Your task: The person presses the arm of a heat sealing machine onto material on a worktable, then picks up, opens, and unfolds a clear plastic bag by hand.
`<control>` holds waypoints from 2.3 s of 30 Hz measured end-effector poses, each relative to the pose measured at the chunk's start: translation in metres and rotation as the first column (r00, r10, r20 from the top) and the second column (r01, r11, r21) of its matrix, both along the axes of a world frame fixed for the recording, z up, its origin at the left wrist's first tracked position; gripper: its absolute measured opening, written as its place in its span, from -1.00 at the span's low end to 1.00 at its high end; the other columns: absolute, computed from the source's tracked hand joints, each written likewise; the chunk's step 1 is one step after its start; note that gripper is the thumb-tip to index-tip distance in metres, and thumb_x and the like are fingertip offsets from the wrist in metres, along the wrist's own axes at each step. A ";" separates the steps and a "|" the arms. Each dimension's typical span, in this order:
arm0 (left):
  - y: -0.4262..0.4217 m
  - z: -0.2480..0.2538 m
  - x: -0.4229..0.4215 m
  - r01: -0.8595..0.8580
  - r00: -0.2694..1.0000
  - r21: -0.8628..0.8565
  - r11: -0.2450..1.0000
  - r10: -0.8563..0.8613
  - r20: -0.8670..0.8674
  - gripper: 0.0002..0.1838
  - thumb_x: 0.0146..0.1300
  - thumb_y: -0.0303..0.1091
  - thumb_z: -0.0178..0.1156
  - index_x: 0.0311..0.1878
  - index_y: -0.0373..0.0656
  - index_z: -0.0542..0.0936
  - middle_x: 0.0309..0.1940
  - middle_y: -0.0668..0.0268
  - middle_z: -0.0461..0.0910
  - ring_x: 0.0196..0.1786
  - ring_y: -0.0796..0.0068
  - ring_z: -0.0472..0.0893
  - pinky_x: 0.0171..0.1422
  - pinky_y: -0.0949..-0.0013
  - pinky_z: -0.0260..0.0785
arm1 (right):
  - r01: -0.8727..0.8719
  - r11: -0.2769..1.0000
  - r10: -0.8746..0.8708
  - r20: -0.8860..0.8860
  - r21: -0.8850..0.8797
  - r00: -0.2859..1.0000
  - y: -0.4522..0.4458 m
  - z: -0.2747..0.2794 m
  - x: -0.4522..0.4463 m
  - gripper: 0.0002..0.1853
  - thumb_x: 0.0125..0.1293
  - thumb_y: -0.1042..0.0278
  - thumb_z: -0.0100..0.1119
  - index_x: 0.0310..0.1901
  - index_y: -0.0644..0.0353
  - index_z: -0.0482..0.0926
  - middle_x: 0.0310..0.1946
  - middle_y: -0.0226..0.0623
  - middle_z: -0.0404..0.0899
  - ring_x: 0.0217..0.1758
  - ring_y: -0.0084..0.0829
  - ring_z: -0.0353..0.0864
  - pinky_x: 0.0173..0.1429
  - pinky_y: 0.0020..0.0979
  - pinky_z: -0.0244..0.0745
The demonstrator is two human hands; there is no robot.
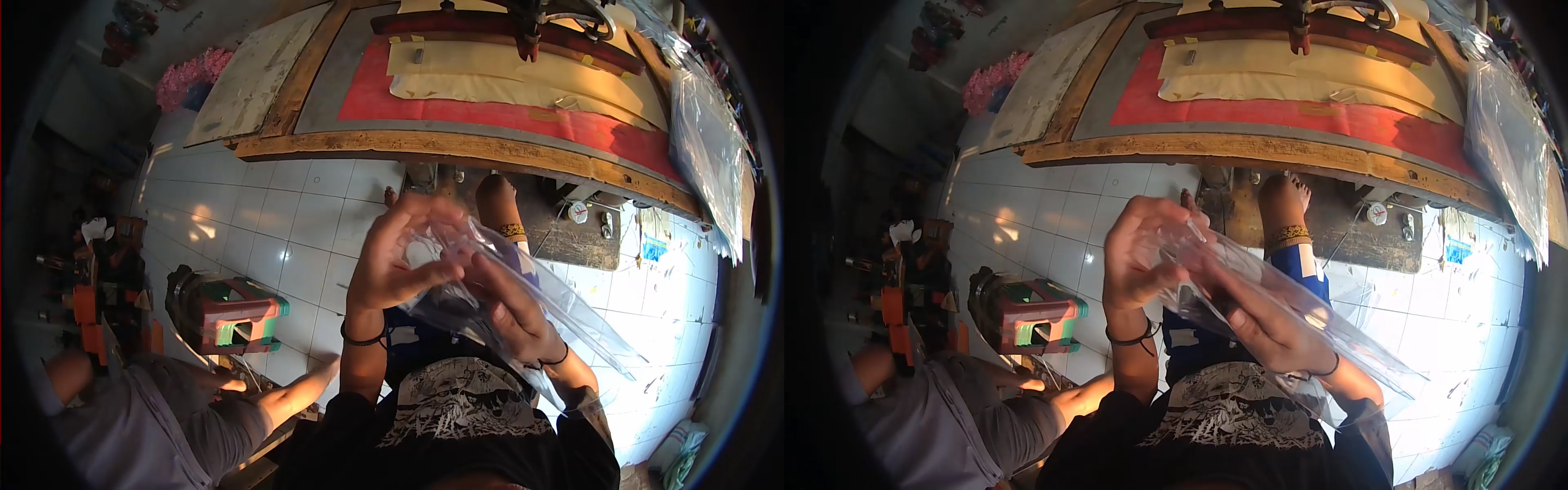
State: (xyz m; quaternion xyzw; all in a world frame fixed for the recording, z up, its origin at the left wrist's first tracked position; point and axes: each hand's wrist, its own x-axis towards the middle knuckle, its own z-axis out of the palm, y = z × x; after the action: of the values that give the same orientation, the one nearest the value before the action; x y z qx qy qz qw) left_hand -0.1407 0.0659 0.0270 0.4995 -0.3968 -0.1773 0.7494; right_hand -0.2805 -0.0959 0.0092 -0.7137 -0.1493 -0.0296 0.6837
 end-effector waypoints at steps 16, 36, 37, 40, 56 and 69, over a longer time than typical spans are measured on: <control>-0.004 -0.006 -0.008 0.043 0.999 0.120 0.992 -0.045 0.014 -0.30 -0.04 -0.21 0.55 0.12 -0.34 0.47 -0.05 0.14 0.64 -0.04 0.41 0.67 0.10 0.35 0.50 | 0.027 0.974 -0.017 -0.045 0.226 0.999 0.030 -0.006 0.006 -0.39 0.37 0.39 -0.01 0.41 0.36 0.14 0.41 0.10 0.15 0.51 0.04 0.08 0.52 -0.09 0.01; -0.004 0.010 -0.008 0.065 0.997 0.338 0.939 -0.074 0.015 -0.36 -0.13 0.01 0.57 -0.12 -0.30 0.61 -0.27 0.23 0.71 -0.20 0.44 0.72 0.08 0.39 0.50 | -0.016 0.995 0.026 0.094 -0.102 0.995 0.020 -0.009 0.007 -0.24 0.45 0.00 -0.25 0.43 0.51 -0.06 0.33 0.12 0.18 0.42 -0.01 0.18 0.45 -0.13 0.04; -0.008 0.011 -0.008 0.088 0.996 0.297 0.951 -0.092 0.000 -0.35 -0.13 0.02 0.57 -0.11 -0.30 0.60 -0.27 0.22 0.71 -0.19 0.43 0.71 0.08 0.38 0.50 | 0.029 0.993 -0.009 0.176 -0.113 0.984 0.023 -0.014 0.009 -0.24 0.46 -0.02 -0.25 0.43 0.50 -0.02 0.29 0.10 0.25 0.38 0.02 0.23 0.41 -0.12 0.12; -0.014 0.009 -0.008 0.140 0.990 0.202 0.969 -0.141 -0.010 -0.33 -0.15 0.03 0.57 -0.10 -0.32 0.60 -0.26 0.21 0.70 -0.15 0.41 0.71 0.08 0.37 0.51 | 0.047 0.995 -0.024 0.237 -0.092 0.971 0.027 -0.015 0.011 -0.19 0.44 -0.15 -0.24 0.43 0.47 0.02 0.18 0.06 0.33 0.30 0.03 0.30 0.32 -0.10 0.22; 0.001 0.034 -0.002 -0.133 0.918 0.252 0.959 0.024 0.395 -0.33 -0.16 -0.02 0.59 -0.05 -0.27 0.59 -0.25 0.24 0.70 -0.21 0.46 0.70 -0.07 0.43 0.53 | 0.058 0.998 -0.060 0.086 0.022 0.994 0.025 -0.010 0.010 -0.13 0.44 -0.34 -0.50 0.44 0.34 0.10 0.34 0.08 0.24 0.41 -0.03 0.24 0.44 -0.13 0.12; -0.006 0.032 0.004 -0.181 0.863 0.262 0.948 0.025 0.505 -0.50 -0.14 -0.01 0.57 -0.22 -0.17 0.69 -0.42 0.32 0.72 -0.39 0.54 0.71 -0.31 0.56 0.48 | 0.044 0.983 -0.042 -0.015 0.177 0.999 0.035 -0.031 0.003 0.05 0.31 -0.51 -0.69 0.45 0.39 0.02 0.46 0.02 0.05 0.53 -0.10 -0.02 0.54 -0.18 -0.15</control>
State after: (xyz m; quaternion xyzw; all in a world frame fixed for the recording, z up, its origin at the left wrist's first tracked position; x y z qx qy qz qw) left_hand -0.1369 0.0601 0.0595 0.6570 -0.5163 -0.0607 0.5459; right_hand -0.2777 -0.0606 -0.0216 -0.6532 -0.1269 -0.0536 0.7446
